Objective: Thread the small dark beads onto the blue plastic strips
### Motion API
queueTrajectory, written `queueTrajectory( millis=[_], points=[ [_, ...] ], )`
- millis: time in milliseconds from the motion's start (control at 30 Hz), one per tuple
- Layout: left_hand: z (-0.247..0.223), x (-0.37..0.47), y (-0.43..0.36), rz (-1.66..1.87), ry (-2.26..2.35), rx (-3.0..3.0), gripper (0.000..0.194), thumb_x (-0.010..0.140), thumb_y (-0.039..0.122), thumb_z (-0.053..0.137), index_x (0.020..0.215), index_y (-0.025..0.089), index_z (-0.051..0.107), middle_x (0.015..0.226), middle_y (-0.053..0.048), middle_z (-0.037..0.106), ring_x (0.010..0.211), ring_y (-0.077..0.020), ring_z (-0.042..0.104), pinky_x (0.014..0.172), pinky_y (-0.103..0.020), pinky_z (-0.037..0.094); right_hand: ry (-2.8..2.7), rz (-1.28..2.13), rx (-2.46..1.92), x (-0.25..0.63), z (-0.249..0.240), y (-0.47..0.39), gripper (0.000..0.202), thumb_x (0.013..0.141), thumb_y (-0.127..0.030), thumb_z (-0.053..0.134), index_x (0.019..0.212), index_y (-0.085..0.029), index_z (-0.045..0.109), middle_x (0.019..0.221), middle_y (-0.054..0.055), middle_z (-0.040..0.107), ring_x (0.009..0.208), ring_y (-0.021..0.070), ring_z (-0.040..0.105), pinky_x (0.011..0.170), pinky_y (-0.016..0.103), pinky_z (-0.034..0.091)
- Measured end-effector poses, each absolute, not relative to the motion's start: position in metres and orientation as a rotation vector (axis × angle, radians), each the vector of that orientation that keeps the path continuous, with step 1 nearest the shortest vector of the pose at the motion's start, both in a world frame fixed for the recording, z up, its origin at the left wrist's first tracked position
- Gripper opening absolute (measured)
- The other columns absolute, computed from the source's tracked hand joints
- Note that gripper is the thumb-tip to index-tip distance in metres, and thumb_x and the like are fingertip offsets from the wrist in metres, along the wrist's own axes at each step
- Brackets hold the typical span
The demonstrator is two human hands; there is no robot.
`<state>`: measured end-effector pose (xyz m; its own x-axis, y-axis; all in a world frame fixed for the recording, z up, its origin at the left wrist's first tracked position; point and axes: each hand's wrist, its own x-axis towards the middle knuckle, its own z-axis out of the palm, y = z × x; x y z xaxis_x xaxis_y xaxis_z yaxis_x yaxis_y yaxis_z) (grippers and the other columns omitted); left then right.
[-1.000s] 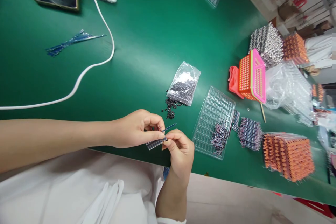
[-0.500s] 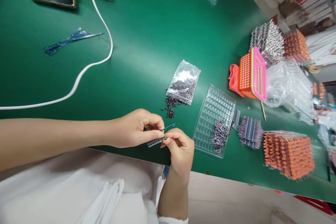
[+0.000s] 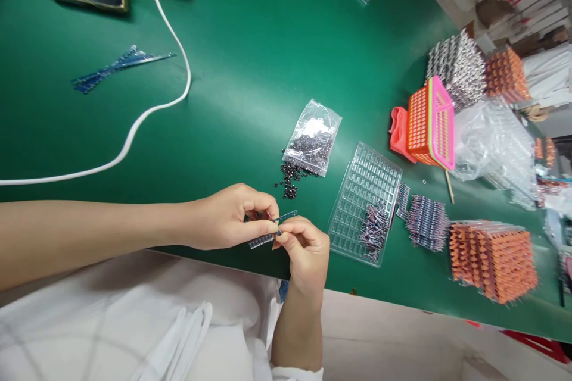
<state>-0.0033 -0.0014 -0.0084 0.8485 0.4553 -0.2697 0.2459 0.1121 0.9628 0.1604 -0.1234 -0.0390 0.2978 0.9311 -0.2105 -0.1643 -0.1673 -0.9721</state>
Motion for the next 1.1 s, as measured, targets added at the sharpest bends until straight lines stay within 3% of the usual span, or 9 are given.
queueTrajectory(
  millis=[433, 667, 833, 967, 1100],
  points=[
    [-0.0084, -0.001, 0.002, 0.152, 0.577, 1.488, 0.019, 0.084, 0.032, 0.059, 0.076, 0.016, 0.062, 0.063, 0.002, 0.059, 0.054, -0.0098, 0.046, 0.051, -0.02, 0.035, -0.75, 1.222, -1.39, 0.1621, -0.0404, -0.1232, 0.012, 0.08, -0.032, 0.08, 0.08, -0.022, 0.074, 0.073, -0.001, 0.064, 0.057, 0.0108, 0.059, 0.052, 0.025, 0.05],
    [-0.0086, -0.0005, 0.0034, 0.249, 0.664, 1.568, 0.022, 0.088, 0.036, 0.059, 0.08, 0.016, 0.066, 0.065, 0.002, 0.062, 0.057, -0.01, 0.047, 0.053, -0.021, 0.035, -0.746, 1.093, -1.492, 0.1622, -0.044, -0.1235, 0.016, 0.082, -0.036, 0.077, 0.087, -0.021, 0.072, 0.078, -0.001, 0.064, 0.06, 0.0105, 0.057, 0.056, 0.025, 0.048],
    [-0.0118, 0.0005, 0.0011, 0.273, 0.656, 1.591, 0.021, 0.089, 0.034, 0.059, 0.088, 0.016, 0.07, 0.074, -0.001, 0.072, 0.061, -0.012, 0.057, 0.058, -0.022, 0.041, -0.789, 0.969, -1.537, 0.1615, -0.0444, -0.123, 0.015, 0.082, -0.034, 0.076, 0.088, -0.02, 0.072, 0.078, 0.0, 0.062, 0.061, 0.0105, 0.056, 0.057, 0.024, 0.047],
    [-0.0144, 0.002, 0.0002, 0.306, 0.65, 1.456, 0.026, 0.084, 0.029, 0.065, 0.107, 0.018, 0.069, 0.093, -0.005, 0.078, 0.082, -0.0177, 0.07, 0.073, -0.026, 0.051, -0.794, 0.879, -1.583, 0.1597, -0.0433, -0.1223, 0.018, 0.084, -0.036, 0.073, 0.084, -0.019, 0.071, 0.075, 0.0, 0.061, 0.061, 0.0108, 0.055, 0.056, 0.024, 0.046],
    [-0.0116, 0.0017, 0.0019, 0.279, 0.665, 1.499, 0.016, 0.086, 0.03, 0.062, 0.087, 0.018, 0.071, 0.08, -0.002, 0.076, 0.073, -0.0155, 0.066, 0.067, -0.024, 0.048, -0.776, 0.879, -1.542, 0.1568, -0.0428, -0.1219, 0.015, 0.084, -0.035, 0.073, 0.084, -0.02, 0.071, 0.075, -0.001, 0.061, 0.061, 0.0103, 0.054, 0.056, 0.024, 0.044]
  ],
)
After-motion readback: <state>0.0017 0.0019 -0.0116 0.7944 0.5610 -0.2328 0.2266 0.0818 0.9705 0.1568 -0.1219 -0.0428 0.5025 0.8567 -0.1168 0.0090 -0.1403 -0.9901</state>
